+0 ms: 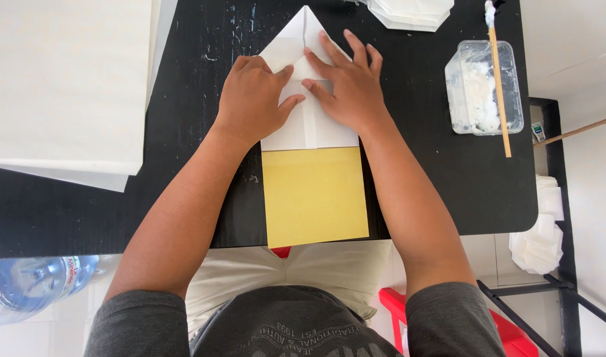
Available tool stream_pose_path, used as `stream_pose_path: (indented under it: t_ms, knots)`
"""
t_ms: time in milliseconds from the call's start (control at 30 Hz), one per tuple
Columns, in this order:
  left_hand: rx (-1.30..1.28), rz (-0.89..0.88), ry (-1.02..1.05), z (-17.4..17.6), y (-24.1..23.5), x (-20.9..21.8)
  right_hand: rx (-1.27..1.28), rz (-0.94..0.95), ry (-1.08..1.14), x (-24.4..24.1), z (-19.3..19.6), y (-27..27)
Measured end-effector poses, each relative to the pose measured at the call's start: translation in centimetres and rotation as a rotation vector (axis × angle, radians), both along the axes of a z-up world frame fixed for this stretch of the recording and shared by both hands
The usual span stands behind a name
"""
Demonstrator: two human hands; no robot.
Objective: The person folds a white and yellow paper envelope, applies glue with a brush to the top flaps, and presses them down to secure the folds. The person then flips the envelope over and places it on the table.
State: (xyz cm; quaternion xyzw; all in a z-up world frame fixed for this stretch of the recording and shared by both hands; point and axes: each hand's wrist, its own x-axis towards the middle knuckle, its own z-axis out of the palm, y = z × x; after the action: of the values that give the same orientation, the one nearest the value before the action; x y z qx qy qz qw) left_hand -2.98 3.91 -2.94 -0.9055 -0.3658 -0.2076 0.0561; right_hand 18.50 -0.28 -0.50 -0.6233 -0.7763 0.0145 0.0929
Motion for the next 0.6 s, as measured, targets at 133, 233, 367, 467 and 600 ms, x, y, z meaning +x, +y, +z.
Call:
stream_pose_path:
  t_ms: [133,233,367,467,600]
  knots:
    - [0.022,0.042,-0.099,0.0,0.5,-0.1,-0.113,-0.102,0.001,0.7,1.5,-1.2]
    - [-0.059,0.036,-0.183,0.3,1.0,0.5,-0.248,-0.092,0.107,1.5,2.7,-1.8]
    - [0.191,-0.022,-0.119,0.5,0.6,1.4,-0.425,-0.14,0.138,0.6,3.7,-1.8]
    - [0.262,0.003,-0.036,-0.2,0.8,1.3,-0.466,-0.147,0.119,0.4,4.0,-1.8]
    - [0.189,-0.055,-0.094,-0.1,1.0,0.1,-0.488,-0.16,0.114,0.6,4.1,-1.9]
